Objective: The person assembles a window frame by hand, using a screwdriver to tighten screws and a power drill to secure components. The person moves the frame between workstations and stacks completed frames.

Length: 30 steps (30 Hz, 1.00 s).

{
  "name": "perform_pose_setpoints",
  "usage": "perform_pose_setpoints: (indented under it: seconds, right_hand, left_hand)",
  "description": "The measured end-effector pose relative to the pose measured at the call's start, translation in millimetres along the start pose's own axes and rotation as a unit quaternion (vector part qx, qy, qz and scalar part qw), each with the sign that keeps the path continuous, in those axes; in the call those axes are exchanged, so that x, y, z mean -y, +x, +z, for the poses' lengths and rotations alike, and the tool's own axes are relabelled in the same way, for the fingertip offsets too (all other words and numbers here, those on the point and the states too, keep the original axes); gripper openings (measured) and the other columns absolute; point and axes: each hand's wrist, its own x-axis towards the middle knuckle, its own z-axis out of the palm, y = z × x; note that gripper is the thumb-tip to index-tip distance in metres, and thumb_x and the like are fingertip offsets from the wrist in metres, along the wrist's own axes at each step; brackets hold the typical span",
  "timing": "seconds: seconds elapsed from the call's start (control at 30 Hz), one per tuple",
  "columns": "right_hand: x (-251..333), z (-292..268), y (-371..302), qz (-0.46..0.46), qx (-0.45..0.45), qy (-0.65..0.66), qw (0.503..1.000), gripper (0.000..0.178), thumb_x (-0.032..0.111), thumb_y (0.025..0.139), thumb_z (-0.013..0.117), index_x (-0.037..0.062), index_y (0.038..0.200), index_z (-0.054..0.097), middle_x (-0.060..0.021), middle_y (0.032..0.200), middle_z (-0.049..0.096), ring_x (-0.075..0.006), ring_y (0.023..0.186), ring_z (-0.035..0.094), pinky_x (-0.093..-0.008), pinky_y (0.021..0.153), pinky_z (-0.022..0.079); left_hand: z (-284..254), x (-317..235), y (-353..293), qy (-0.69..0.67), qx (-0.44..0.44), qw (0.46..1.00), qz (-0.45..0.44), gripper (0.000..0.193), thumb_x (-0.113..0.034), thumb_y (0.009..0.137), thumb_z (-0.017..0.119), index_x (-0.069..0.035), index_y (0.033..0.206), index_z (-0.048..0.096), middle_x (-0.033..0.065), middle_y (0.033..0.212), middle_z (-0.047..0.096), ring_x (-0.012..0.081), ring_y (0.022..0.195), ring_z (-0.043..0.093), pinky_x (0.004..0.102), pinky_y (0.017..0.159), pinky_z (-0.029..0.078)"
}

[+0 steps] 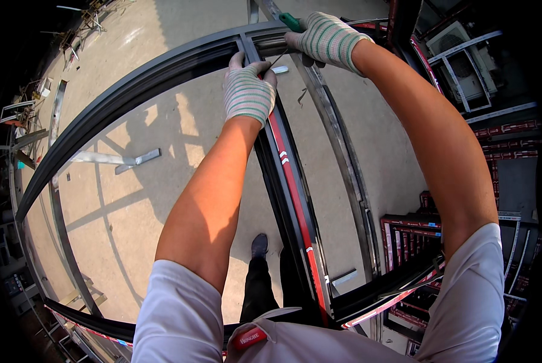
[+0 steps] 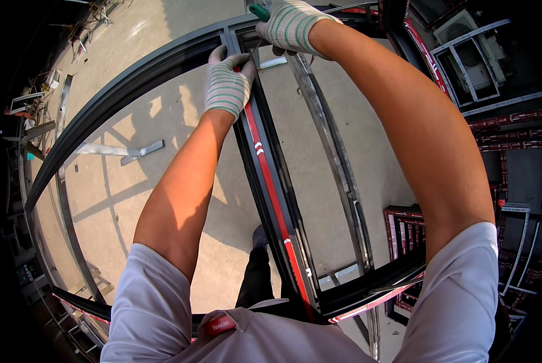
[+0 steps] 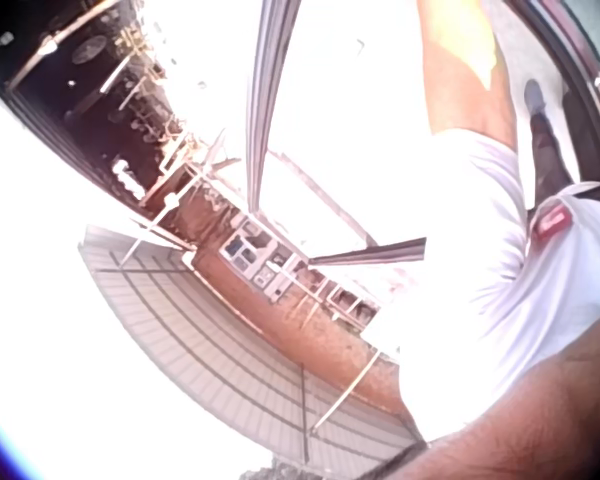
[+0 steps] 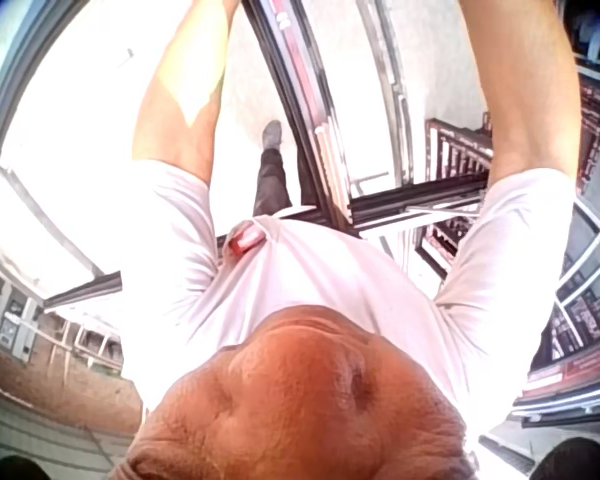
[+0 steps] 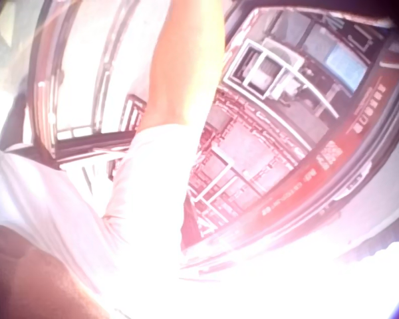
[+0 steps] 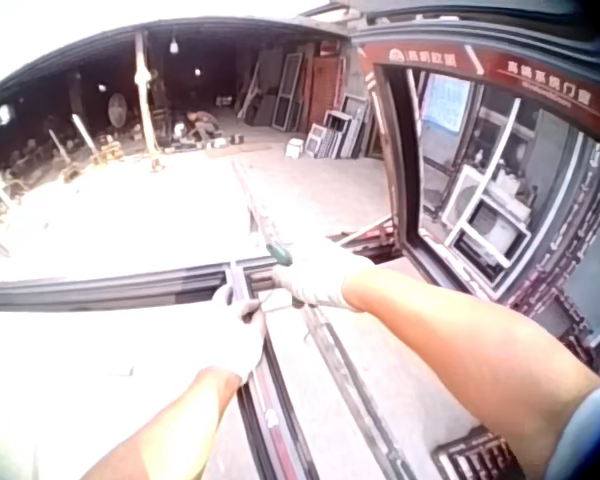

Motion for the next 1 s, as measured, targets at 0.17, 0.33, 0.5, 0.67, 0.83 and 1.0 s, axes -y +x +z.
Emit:
perform_pose_setpoints:
  seconds: [0.17,0.33,0.5,0.67,0.83,1.0]
  right_hand:
    - [-10.4,-4.2,-3.5,0.006,0.009,0.083,0.997,0.051,0.052,0.106,0.062,0.0043,0.117,0.076,-0.0067,0.075,0.072,-0.0131,0.063,0.068,-0.0294,0.054,0.052]
    - [-21.9,-15.3,4.8,-0.085,-0.086,-0.001,0.993,0.065,0.064,0.101,0.063,0.0066,0.129,0.075,-0.0161,0.107,0.079,-0.0225,0.095,0.077,-0.0351,0.090,0.063]
    - [-15.7,0.7,7.2,-0.091,-0.155,0.130,0.975,0.047,0.042,0.102,0.067,0.0093,0.135,0.071,-0.0107,0.099,0.077,-0.0175,0.085,0.075,-0.0314,0.079,0.063]
    - [-3.1,-10.0,-0.5,0.137,-0.036,0.313,0.939,0.037,0.027,0.110,0.055,0.0124,0.142,0.068,-0.0017,0.080,0.067,-0.0071,0.055,0.056,-0.0250,0.047,0.043]
    - [-50.1,-15.4,-7.4,-0.118,-0.159,0.020,0.980,0.040,0.016,0.105,0.062,0.0160,0.144,0.067,-0.0086,0.107,0.072,-0.0191,0.090,0.071,-0.0315,0.078,0.061]
    - [-33.1,-27.0,-11.7,-0.232,-0.086,-0.224,0.943,0.041,0.020,0.096,0.077,0.0127,0.136,0.072,-0.0149,0.129,0.068,-0.0291,0.121,0.067,-0.0397,0.105,0.058]
  left_hand:
    - [-1.5,-9.7,-0.7,0.022,0.016,1.000,-0.009,0.026,-0.027,0.091,0.078,-0.014,0.114,0.084,0.0216,0.158,0.052,0.0407,0.137,0.057,0.0442,0.116,0.047]
    - [2.0,-0.9,0.8,0.030,-0.010,0.999,0.011,0.027,-0.025,0.091,0.079,-0.012,0.115,0.083,0.0239,0.158,0.051,0.0427,0.136,0.058,0.0435,0.116,0.047]
    - [4.4,-5.1,-0.7,0.012,-0.019,1.000,0.008,0.026,-0.022,0.089,0.080,-0.011,0.114,0.083,0.0245,0.156,0.053,0.0429,0.136,0.058,0.0433,0.116,0.047]
    - [3.5,-0.9,5.7,-0.055,0.019,0.997,-0.060,0.029,-0.025,0.091,0.079,-0.011,0.116,0.082,0.0221,0.158,0.053,0.0414,0.137,0.057,0.0432,0.117,0.046]
    - [6.5,-8.9,3.0,-0.028,0.011,0.997,-0.074,0.029,-0.027,0.091,0.079,-0.012,0.116,0.082,0.0200,0.159,0.052,0.0392,0.138,0.057,0.0422,0.117,0.046]
    - [5.6,-3.7,4.6,-0.020,0.005,0.997,-0.072,0.028,-0.026,0.091,0.079,-0.011,0.115,0.082,0.0204,0.157,0.054,0.0399,0.136,0.058,0.0435,0.117,0.046]
